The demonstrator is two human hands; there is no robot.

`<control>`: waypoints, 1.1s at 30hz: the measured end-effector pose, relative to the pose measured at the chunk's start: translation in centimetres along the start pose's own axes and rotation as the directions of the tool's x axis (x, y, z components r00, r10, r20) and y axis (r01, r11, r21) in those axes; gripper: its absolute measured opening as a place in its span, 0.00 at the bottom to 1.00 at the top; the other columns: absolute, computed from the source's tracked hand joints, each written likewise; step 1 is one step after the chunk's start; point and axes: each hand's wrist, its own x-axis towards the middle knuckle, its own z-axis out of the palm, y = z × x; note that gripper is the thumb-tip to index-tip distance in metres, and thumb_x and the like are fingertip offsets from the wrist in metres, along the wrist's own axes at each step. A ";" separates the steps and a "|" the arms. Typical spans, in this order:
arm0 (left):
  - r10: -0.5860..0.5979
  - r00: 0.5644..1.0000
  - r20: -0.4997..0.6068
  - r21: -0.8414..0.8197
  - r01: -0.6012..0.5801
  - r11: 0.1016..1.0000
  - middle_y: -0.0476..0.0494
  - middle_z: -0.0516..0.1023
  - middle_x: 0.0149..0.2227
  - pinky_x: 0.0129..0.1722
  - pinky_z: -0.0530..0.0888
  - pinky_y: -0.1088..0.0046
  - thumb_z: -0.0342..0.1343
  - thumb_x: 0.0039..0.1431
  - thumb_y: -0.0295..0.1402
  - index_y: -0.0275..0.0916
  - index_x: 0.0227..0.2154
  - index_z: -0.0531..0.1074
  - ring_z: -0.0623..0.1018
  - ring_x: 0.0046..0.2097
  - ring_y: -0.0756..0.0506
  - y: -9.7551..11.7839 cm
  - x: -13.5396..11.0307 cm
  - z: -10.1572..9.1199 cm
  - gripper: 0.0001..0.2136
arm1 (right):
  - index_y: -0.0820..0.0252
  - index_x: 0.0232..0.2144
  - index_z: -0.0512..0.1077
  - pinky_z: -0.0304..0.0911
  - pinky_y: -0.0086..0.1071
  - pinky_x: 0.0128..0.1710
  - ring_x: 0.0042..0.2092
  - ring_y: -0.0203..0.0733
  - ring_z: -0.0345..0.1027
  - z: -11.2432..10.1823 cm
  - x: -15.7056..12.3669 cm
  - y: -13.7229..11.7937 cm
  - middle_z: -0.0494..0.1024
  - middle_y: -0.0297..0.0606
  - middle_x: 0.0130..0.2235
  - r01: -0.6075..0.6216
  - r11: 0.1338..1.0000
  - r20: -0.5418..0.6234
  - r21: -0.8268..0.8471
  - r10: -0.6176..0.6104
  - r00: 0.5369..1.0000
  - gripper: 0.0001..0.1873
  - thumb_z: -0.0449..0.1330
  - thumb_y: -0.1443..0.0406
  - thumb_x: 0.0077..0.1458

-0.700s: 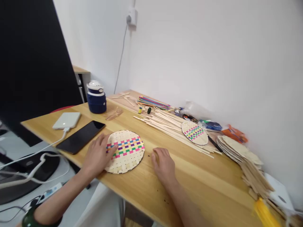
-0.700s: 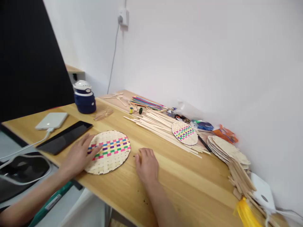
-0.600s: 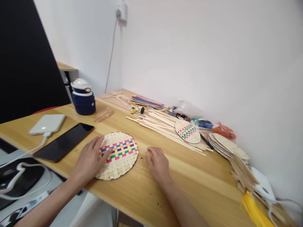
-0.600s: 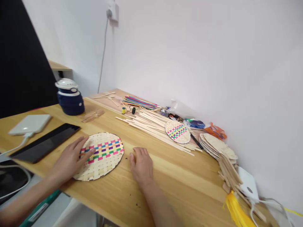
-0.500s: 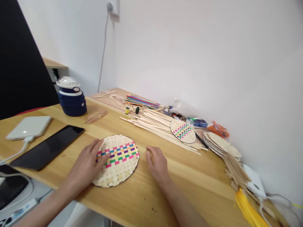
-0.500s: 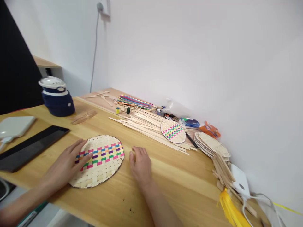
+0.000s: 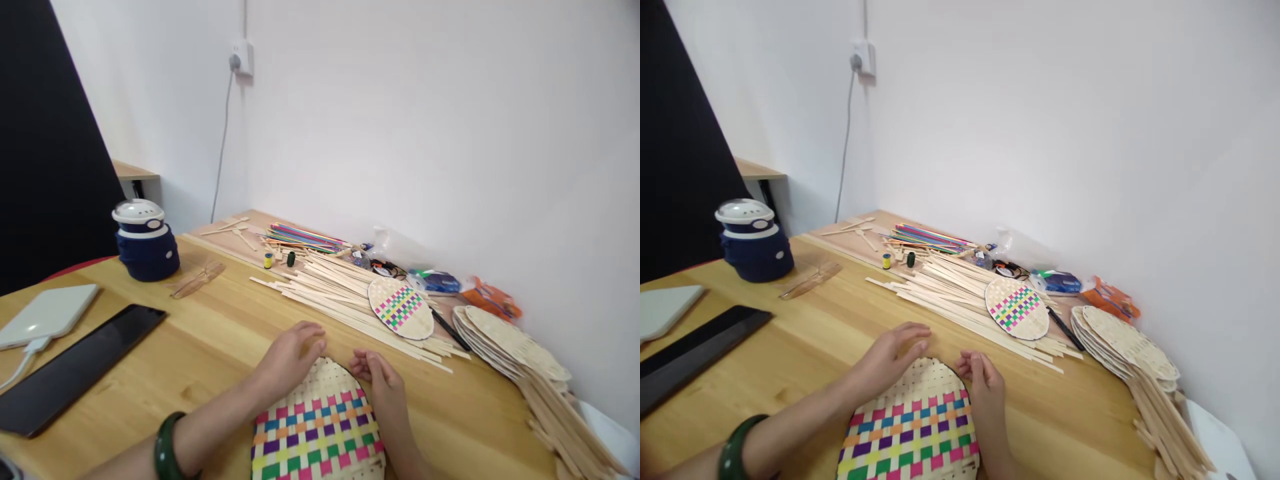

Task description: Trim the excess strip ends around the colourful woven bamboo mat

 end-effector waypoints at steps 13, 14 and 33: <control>-0.024 0.992 0.120 -0.323 0.062 0.944 0.41 0.82 0.48 0.57 0.71 0.59 0.52 0.62 0.42 0.42 0.41 0.82 0.78 0.53 0.39 -3.4 2.3 0.5 0.15 | 0.60 0.31 0.80 0.72 0.33 0.37 0.33 0.43 0.73 -0.2 -0.3 -0.2 0.81 0.40 0.30 -0.069 0.995 0.041 0.067 0.067 0.997 0.24 0.60 0.45 0.55; -0.022 0.992 0.124 -0.319 0.060 0.946 0.41 0.82 0.48 0.56 0.72 0.60 0.52 0.62 0.41 0.42 0.41 0.82 0.78 0.52 0.40 -3.4 2.3 0.6 0.15 | 0.60 0.31 0.80 0.72 0.32 0.37 0.33 0.43 0.73 -0.3 -0.3 -0.1 0.81 0.40 0.30 -0.088 0.993 0.042 0.076 0.085 0.996 0.24 0.61 0.45 0.54; -0.166 0.973 0.160 -0.536 0.227 0.813 0.39 0.82 0.49 0.61 0.66 0.58 0.51 0.63 0.47 0.38 0.39 0.81 0.76 0.56 0.38 -2.3 2.0 0.2 0.19 | 0.58 0.30 0.80 0.73 0.34 0.38 0.33 0.41 0.75 -0.1 -0.7 -1.2 0.81 0.38 0.29 -0.063 0.995 -0.020 0.080 0.065 0.998 0.20 0.64 0.48 0.53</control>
